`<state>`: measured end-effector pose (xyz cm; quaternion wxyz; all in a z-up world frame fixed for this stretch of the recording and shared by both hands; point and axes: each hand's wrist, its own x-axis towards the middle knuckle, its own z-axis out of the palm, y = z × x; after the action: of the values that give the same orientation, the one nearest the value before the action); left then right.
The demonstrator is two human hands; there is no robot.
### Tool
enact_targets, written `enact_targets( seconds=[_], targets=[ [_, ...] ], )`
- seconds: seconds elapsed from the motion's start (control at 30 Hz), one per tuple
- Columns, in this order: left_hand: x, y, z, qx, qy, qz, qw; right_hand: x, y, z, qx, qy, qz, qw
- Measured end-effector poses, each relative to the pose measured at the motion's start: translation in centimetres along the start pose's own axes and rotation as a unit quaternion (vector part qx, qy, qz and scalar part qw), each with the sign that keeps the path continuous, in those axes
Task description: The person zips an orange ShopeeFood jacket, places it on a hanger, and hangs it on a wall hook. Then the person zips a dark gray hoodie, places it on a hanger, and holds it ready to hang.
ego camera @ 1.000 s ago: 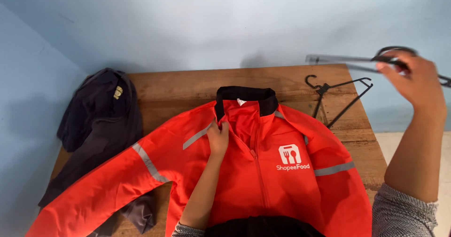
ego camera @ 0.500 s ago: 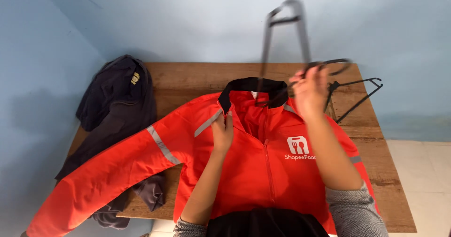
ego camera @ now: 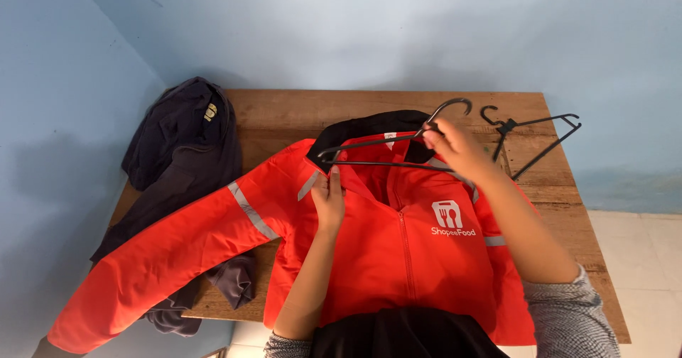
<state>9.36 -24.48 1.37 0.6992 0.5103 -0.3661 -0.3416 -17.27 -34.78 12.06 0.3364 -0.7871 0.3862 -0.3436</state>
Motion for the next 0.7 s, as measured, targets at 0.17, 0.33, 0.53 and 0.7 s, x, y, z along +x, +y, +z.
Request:
enact_targets(
  seconds=[0.17,0.33,0.53,0.7],
  targets=[
    [0.3,-1.7,-0.7,0.043,-0.013,0.067,0.997,-0.2,-2.4,-3.5,-0.179,-0.029,0.022,0.983],
    [0.6,-1.3,0.2,0.212,-0.02,0.233,0.949,0.2,0.4,0.0,-0.24,-0.041,-0.011,0.97],
    [0.4,1.3,2.2,0.351,-0.148,0.224,0.897,2.8,1.0,7.5,-0.067,-0.017,-0.024,0.997],
    [2.2,-3.5,0.6,0.517,-0.098,0.276,0.804,5.3,3.2,9.8,-0.054,-0.008,-0.105,0.993]
  ],
)
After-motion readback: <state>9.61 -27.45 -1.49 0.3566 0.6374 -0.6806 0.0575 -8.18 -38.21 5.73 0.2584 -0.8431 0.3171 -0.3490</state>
